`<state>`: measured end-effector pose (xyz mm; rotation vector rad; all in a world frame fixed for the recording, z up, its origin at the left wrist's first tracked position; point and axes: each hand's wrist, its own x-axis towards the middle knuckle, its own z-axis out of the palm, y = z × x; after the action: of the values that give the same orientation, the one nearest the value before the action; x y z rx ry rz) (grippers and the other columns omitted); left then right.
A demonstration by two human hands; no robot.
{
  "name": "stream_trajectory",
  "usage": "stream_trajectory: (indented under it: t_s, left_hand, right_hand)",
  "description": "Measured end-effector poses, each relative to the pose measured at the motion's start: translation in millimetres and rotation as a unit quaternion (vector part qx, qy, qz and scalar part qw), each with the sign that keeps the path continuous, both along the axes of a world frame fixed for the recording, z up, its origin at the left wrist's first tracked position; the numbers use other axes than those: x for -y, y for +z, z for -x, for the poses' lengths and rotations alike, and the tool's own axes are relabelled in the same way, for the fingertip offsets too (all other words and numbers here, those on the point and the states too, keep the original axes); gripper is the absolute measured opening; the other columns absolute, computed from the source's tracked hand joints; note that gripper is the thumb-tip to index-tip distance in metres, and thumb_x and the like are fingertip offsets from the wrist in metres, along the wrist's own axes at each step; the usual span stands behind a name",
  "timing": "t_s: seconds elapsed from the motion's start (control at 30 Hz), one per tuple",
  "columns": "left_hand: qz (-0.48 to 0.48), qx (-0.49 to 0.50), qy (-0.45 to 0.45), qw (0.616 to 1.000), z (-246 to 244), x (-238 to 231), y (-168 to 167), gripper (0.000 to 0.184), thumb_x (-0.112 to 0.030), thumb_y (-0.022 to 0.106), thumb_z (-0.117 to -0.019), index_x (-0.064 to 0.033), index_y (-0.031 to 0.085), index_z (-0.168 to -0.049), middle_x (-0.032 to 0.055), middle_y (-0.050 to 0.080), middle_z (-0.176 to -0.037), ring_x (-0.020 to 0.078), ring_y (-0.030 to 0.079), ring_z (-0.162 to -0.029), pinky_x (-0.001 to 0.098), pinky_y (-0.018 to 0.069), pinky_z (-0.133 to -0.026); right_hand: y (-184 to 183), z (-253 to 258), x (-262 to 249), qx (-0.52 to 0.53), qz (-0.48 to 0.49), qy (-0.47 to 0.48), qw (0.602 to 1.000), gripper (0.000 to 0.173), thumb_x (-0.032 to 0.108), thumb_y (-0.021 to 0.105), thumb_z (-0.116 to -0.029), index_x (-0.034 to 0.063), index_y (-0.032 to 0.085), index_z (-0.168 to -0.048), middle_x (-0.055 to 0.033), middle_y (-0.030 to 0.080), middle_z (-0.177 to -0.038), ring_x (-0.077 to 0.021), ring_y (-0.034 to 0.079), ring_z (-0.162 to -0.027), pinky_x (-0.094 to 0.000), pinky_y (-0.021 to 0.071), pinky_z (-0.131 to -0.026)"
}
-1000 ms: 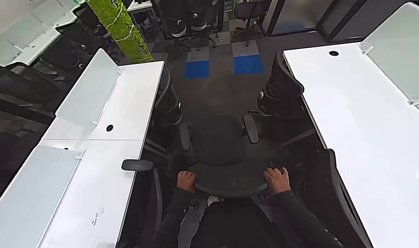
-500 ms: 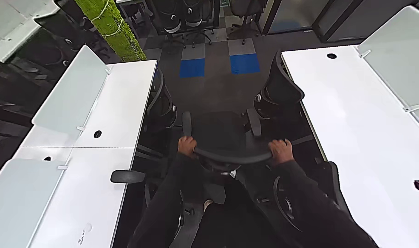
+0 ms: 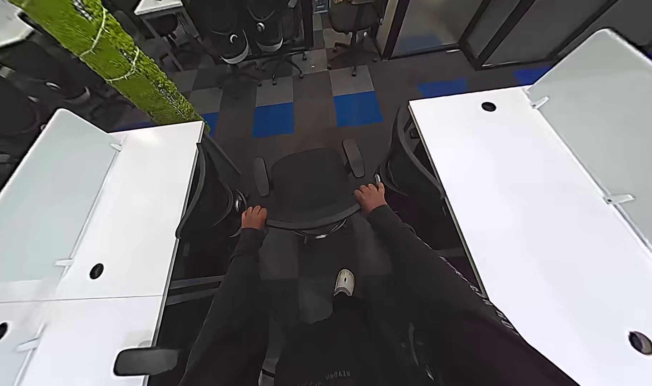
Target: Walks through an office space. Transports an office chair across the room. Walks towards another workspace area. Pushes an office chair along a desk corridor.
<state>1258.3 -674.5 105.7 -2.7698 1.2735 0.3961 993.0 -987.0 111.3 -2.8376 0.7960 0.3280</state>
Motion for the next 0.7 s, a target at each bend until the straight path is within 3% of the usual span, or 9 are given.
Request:
stream_trajectory:
  t_s: [0.07,0.17,0.27,0.33,0.4,0.53,0.7]
  left_hand:
    - [-0.034,-0.003,0.040,0.999,-20,19,8,0.050,-0.016,0.080,-0.0776,-0.0052,0.067,-0.125,0.0198,0.062,-0.136,0.0410,0.053,-0.134,0.0634,0.0384,-0.112]
    - [-0.061,-0.021,0.095,0.993,-57,50,19,0.048,-0.011,0.074,-0.0850,-0.0111,0.066,-0.132,0.0179,0.059,-0.141,0.0400,0.050,-0.137,0.0616,0.0368,-0.114]
    - [-0.066,-0.033,0.127,0.989,-110,68,17,0.043,-0.009,0.068,-0.0912,-0.0140,0.067,-0.134,0.0178,0.059,-0.144,0.0404,0.049,-0.138,0.0611,0.0368,-0.115]
    - [-0.078,-0.045,0.143,0.986,-150,84,18,0.038,-0.007,0.061,-0.0971,-0.0155,0.069,-0.133,0.0171,0.060,-0.144,0.0397,0.049,-0.139,0.0611,0.0353,-0.117]
    - [-0.103,-0.040,0.145,0.983,-192,99,17,0.038,-0.009,0.062,-0.0960,-0.0178,0.070,-0.132,0.0144,0.061,-0.143,0.0377,0.050,-0.139,0.0598,0.0369,-0.116]
    - [-0.112,-0.025,0.149,0.982,-285,126,10,0.037,-0.010,0.067,-0.0942,-0.0218,0.072,-0.129,0.0109,0.063,-0.140,0.0351,0.054,-0.135,0.0566,0.0404,-0.114]
    - [-0.110,-0.041,0.156,0.981,-404,163,11,0.041,-0.009,0.066,-0.0942,-0.0232,0.071,-0.133,0.0113,0.060,-0.146,0.0359,0.050,-0.140,0.0605,0.0368,-0.116]
  right_hand:
    - [-4,-32,22,0.005,-0.006,0.013,1.000,0.042,0.001,0.076,-0.0813,0.0103,0.072,-0.122,-0.0170,0.068,-0.127,-0.0427,0.057,-0.129,-0.0747,0.0212,-0.118]
    - [-1,-84,54,0.006,-0.009,0.027,1.000,0.036,0.002,0.072,-0.0866,0.0097,0.072,-0.122,-0.0168,0.068,-0.128,-0.0415,0.057,-0.129,-0.0731,0.0214,-0.119]
    - [-1,-142,75,0.018,-0.022,0.044,0.999,0.038,0.003,0.076,-0.0845,0.0083,0.071,-0.122,-0.0183,0.067,-0.129,-0.0434,0.056,-0.131,-0.0740,0.0214,-0.119]
    - [-5,-183,93,0.027,-0.016,0.054,0.998,0.047,0.008,0.082,-0.0780,0.0085,0.070,-0.124,-0.0184,0.066,-0.130,-0.0440,0.056,-0.130,-0.0745,0.0226,-0.118]
    - [-7,-224,107,0.040,0.008,0.060,0.997,0.048,0.006,0.083,-0.0770,0.0090,0.070,-0.123,-0.0176,0.068,-0.127,-0.0429,0.059,-0.126,-0.0734,0.0271,-0.116]
    - [-9,-311,127,0.041,0.033,0.051,0.997,0.040,0.002,0.077,-0.0835,0.0088,0.071,-0.123,-0.0167,0.068,-0.128,-0.0410,0.060,-0.126,-0.0708,0.0303,-0.116]
    - [-2,-428,153,0.011,0.019,0.036,0.999,0.054,0.013,0.086,-0.0727,0.0072,0.070,-0.124,-0.0180,0.067,-0.128,-0.0420,0.057,-0.128,-0.0726,0.0270,-0.116]
